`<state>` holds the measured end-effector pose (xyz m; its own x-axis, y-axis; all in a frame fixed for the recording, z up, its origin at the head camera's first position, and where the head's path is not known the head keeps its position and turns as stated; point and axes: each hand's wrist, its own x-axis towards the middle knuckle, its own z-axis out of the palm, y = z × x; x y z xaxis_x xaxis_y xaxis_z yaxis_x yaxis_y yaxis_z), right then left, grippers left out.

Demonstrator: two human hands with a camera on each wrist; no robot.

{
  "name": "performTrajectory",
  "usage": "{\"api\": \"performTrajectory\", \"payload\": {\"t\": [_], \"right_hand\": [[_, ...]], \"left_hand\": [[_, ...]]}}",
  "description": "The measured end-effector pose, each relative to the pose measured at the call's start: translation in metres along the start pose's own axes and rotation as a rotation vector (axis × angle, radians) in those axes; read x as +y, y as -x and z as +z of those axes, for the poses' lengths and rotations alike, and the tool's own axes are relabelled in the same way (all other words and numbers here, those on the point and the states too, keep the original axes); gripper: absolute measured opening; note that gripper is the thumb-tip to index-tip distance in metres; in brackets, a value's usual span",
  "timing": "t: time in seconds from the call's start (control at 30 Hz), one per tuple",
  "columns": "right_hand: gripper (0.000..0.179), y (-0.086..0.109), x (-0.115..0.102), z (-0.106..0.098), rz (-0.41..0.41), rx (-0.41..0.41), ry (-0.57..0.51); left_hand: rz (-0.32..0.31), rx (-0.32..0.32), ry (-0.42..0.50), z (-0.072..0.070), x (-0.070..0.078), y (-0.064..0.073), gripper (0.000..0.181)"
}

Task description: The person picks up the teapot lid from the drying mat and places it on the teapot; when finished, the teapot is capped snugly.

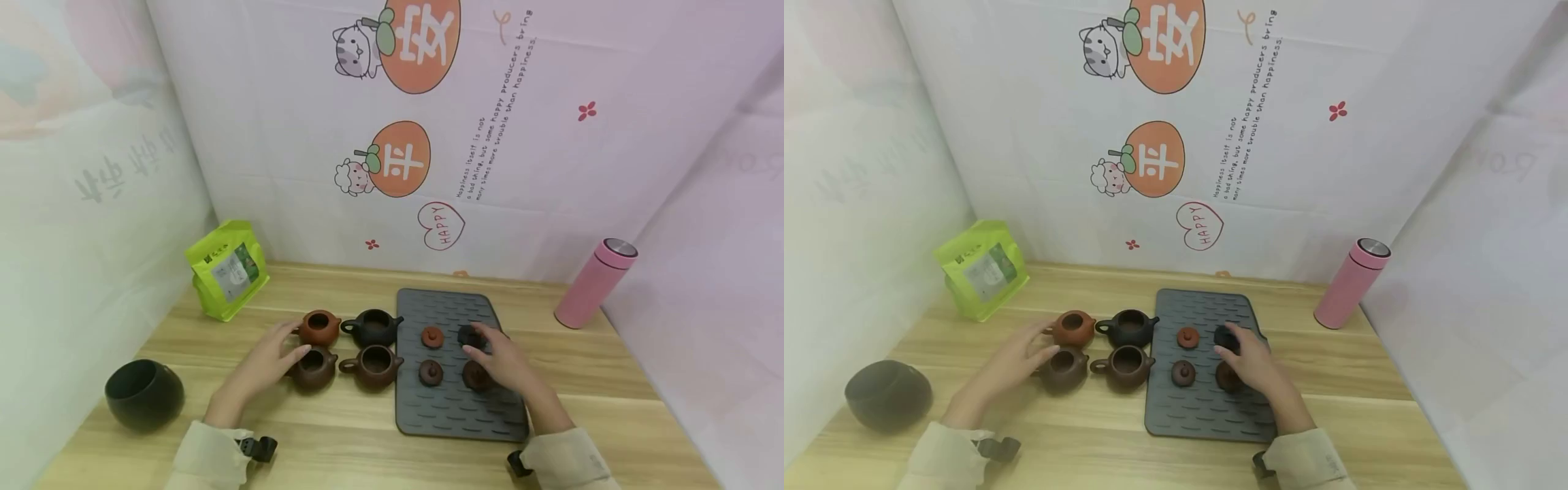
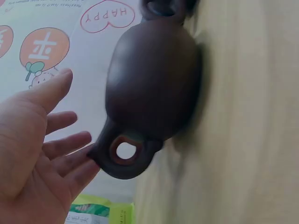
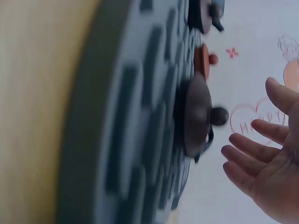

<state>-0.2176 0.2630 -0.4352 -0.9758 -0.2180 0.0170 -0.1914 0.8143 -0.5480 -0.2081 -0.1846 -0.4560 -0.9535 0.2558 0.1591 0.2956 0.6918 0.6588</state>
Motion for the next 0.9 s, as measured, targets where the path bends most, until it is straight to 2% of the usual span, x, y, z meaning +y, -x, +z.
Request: {"api": "performTrajectory", "payload": {"t": [0.17, 0.43, 0.9], "right_hand": [[0.052, 0.0, -0.015, 0.015, -0.054, 0.036, -0.02], [0.039, 0.001, -0.029, 0.035, -0.049, 0.001, -0.028], [0.02, -0.009, -0.038, 0.05, -0.012, -0.085, -0.068]], "left_hand": [[-0.007, -0.033, -0.002, 0.006, -0.002, 0.006, 0.063], [-0.066, -0.078, 0.028, 0.011, -0.002, 0.015, 0.07], [-0.088, -0.062, 0.078, 0.014, -0.002, 0.02, 0.066]]}}
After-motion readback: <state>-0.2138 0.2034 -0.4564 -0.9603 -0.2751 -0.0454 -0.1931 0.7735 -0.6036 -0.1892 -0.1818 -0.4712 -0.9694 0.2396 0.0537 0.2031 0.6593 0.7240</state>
